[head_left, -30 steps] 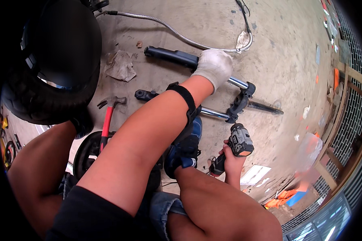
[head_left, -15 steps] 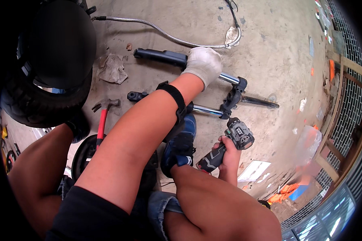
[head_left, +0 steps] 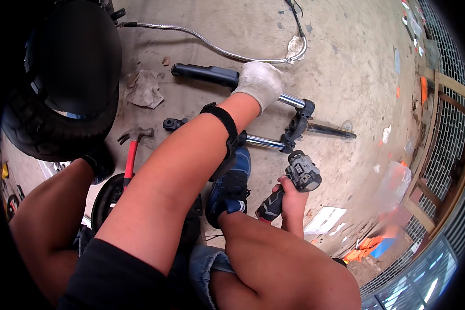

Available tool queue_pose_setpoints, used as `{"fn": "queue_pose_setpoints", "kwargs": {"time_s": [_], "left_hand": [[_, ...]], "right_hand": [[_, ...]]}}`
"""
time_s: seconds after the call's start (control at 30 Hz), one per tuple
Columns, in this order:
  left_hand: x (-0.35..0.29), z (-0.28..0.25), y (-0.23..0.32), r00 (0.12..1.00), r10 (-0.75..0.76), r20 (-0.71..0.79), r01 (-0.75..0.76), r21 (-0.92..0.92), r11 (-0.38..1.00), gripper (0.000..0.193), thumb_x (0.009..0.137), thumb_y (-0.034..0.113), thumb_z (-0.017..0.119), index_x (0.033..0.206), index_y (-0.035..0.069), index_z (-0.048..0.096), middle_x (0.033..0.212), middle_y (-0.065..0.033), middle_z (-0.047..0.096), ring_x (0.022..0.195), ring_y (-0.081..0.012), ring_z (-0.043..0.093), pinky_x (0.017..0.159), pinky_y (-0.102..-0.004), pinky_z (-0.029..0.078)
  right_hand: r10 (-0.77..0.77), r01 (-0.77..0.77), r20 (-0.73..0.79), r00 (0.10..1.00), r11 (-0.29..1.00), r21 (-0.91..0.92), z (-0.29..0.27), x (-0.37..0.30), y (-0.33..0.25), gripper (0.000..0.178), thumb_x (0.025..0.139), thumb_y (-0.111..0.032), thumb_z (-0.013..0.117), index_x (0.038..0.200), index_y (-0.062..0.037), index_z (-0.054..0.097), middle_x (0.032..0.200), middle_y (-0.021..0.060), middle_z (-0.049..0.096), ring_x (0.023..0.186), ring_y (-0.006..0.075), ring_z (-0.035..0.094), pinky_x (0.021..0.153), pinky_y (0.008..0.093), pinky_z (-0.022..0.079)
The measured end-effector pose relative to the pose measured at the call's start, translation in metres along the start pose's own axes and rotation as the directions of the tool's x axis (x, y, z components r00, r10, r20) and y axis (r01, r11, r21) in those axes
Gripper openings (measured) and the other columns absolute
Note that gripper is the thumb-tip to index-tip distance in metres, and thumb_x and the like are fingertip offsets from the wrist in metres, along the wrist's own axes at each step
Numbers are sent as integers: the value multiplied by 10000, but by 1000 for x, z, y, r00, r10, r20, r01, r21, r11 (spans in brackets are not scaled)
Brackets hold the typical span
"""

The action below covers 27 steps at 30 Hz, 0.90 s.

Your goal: The person sits on the floor in a workshop and assembles a scooter's front fork. They use a cordless impact driver to tighten bolts on the fork assembly and a hammer to tap a component into place.

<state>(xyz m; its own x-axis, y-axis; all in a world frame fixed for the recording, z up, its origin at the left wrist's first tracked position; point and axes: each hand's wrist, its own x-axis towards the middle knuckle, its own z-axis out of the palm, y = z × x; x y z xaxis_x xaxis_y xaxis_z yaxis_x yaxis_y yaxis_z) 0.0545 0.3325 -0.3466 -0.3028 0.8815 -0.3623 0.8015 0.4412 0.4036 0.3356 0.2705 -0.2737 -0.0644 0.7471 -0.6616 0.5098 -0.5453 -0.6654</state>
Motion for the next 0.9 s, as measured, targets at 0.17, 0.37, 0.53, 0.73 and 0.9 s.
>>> {"fn": "queue_pose_setpoints", "kwargs": {"time_s": [0.17,0.37,0.53,0.73,0.9], "left_hand": [[3,3,0,998,-66,7,66,-43,997,325,925,281,533,978,93,793,971,-144,762,941,-300,743,801,-432,593],[3,0,0,996,-80,30,82,-43,996,331,930,293,534,982,93,793,983,-147,763,945,-302,743,805,-431,593],[7,2,2,998,-51,32,53,-44,998,329,925,297,539,970,95,794,979,-144,763,939,-299,743,798,-428,593],[4,6,-1,997,-71,-17,70,-47,996,322,917,291,539,937,93,792,945,-148,761,924,-297,743,804,-415,591],[0,0,0,999,-6,-41,4,-43,999,331,918,297,535,931,85,789,938,-153,758,920,-303,742,805,-421,590]], "right_hand": [[-16,18,31,999,998,-53,-9,4,5,201,847,-12,658,1034,-3,583,808,92,640,577,193,645,514,314,515],[-17,22,67,998,997,-80,-14,10,0,191,856,-6,645,1037,2,586,809,88,639,584,188,646,522,313,518],[-27,40,94,995,990,-132,-18,8,-6,202,851,16,630,1048,7,583,828,89,640,585,186,644,524,309,515],[-41,68,135,990,978,-199,-18,11,-10,216,861,38,607,1074,20,579,839,86,640,589,177,643,528,304,515],[-47,75,120,992,969,-237,-18,7,-9,220,867,44,600,1085,22,582,825,80,639,592,171,644,538,301,517]]}}
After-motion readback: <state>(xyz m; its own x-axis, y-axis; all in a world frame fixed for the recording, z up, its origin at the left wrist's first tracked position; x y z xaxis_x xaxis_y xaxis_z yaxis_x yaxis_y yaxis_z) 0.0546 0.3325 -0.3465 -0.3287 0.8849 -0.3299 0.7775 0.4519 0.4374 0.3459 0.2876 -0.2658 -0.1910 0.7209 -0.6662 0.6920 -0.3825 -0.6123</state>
